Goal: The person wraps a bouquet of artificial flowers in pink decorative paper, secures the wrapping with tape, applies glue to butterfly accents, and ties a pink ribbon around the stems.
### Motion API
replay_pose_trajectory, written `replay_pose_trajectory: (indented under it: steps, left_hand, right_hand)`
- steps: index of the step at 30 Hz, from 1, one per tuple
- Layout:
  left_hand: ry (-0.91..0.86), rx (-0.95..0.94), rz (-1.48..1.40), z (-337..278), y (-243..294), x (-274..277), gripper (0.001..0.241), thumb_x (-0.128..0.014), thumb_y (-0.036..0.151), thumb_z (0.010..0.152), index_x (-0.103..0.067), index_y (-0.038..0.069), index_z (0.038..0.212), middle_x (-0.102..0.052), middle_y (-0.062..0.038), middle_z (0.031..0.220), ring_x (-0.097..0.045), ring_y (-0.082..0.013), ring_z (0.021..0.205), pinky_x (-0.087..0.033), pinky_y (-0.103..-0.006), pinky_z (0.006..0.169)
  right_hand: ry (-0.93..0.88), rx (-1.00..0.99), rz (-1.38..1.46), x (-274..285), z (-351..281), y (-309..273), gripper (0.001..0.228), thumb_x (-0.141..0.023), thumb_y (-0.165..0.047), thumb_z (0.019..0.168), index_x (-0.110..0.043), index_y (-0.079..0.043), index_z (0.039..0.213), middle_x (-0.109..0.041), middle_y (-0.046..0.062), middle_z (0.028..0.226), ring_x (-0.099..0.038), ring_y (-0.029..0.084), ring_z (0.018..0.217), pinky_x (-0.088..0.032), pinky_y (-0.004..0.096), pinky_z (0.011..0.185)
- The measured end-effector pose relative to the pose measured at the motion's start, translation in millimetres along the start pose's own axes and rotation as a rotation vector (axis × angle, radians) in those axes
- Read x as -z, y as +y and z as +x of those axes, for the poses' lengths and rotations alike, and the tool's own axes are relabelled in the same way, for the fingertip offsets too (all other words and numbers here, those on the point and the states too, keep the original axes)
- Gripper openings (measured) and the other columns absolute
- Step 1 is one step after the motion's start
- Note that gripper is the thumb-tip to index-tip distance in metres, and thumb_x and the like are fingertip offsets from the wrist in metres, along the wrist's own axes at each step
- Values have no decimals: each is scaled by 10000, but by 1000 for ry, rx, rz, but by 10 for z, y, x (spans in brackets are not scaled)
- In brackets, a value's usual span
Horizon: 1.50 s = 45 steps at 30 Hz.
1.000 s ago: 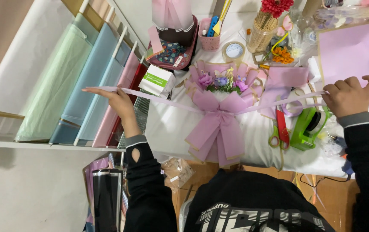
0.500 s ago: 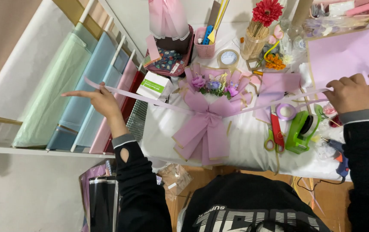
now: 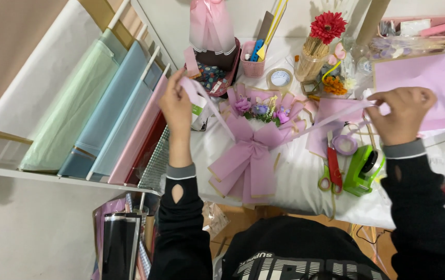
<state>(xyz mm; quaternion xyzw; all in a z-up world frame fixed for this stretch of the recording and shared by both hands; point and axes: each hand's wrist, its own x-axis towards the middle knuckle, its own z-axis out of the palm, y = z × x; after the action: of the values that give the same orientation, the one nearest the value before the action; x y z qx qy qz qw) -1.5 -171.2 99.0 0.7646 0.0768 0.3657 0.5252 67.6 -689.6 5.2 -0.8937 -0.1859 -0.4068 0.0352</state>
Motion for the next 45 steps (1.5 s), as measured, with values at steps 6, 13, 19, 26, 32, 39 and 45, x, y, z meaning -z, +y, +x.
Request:
replay_pose_trajectory:
  steps: [6,13,19,26,32,39,45]
  left_hand:
    - [-242,34,152,-362,549,-783,447,-570,179,970,-606,270,1406,-758,-68,1213,-718,-334,1115,-572,-486,986]
    - [-509,-476,692,-693,472,-1484,517,-516,291,985,-470,255,1499,-725,-100,738,-758,-335,730,-600,-512,659]
    - [-701,-808,556,-601,474,-1691,570,-612,186,859,-496,119,1413,-713,-8,707,-693,-316,607,-438,-490,474]
    - [-1751,-83,-501,-110,389,-1513,789,-657,428,937,-353,65,1568,-400,-133,1635,-405,-232,1508,-366,-379,1240]
    - [-2195,-150,-382,-362,-972,-2013,841,-678,657,850,-462,207,1527,-609,-98,1448,-571,-228,1356,-469,-346,1126]
    - [-2281,-105,-265,-660,-1636,-2023,530,-840,341,811,-582,167,1240,-617,3,1284,-573,-183,1276,-351,-398,1211]
    - [-2102,-369,-218,-1162,-1634,-2164,462,-747,297,897,-552,95,1264,-635,-51,1202,-597,-178,1115,-479,-322,960]
  right_hand:
    - [209,25,622,1,688,-1249,257,-909,-5,803,-753,-172,921,-623,-40,792,-563,263,887,-360,433,1009]
    - [256,110,429,674,930,-1778,800,-928,-7,699,-611,39,1432,-700,97,878,-618,275,802,-339,471,1018]
    - [190,168,-33,1109,841,-1774,272,-770,-72,1032,-823,-178,1276,-669,-5,835,-661,198,811,-328,433,1094]
    - [151,74,-254,1230,785,-2031,281,-738,31,1054,-849,-196,1177,-685,-48,768,-661,163,762,-365,441,1102]
    - [34,4,-436,1449,570,-2049,241,-866,-49,1123,-888,-281,1182,-771,-64,883,-695,153,828,-358,427,1187]
    - [-71,-31,-542,1677,145,-1917,167,-947,-151,1213,-899,-310,1194,-786,-72,905,-728,149,872,-366,461,1194]
    - [-202,-162,-728,1716,-444,-1452,327,-919,-117,1171,-888,-413,1306,-769,-147,1014,-689,87,1052,-335,374,1301]
